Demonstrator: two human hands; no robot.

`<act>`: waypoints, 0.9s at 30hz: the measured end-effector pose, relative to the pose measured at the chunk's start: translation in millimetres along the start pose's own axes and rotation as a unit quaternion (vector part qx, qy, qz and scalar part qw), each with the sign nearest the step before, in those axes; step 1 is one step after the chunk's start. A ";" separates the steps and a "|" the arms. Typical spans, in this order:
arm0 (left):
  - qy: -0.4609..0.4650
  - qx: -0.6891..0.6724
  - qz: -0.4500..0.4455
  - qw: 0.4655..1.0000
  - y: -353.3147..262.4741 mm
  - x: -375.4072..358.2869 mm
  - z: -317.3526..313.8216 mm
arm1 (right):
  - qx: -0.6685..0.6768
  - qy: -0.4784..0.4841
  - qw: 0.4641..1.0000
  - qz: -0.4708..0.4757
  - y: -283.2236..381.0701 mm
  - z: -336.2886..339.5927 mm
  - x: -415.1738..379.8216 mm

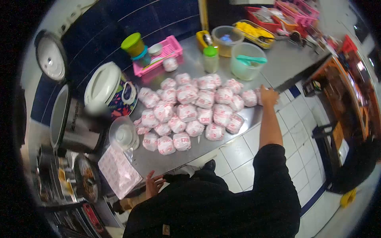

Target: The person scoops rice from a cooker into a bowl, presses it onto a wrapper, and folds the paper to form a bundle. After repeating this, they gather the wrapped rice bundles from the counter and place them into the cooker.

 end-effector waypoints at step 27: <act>0.062 0.409 -0.148 0.898 -72.7 -45.0 -55.3 | 0.007 -0.182 0.974 0.136 21.1 17.5 -42.1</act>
Point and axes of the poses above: each hand's wrist, its own x-axis towards the middle knuckle, its own z-axis out of the back of the hand, y = z × x, the point moved 7 cm from there along x, towards the middle knuckle, and after that the axes turned 4 degrees about y, right-handed, at the moved point
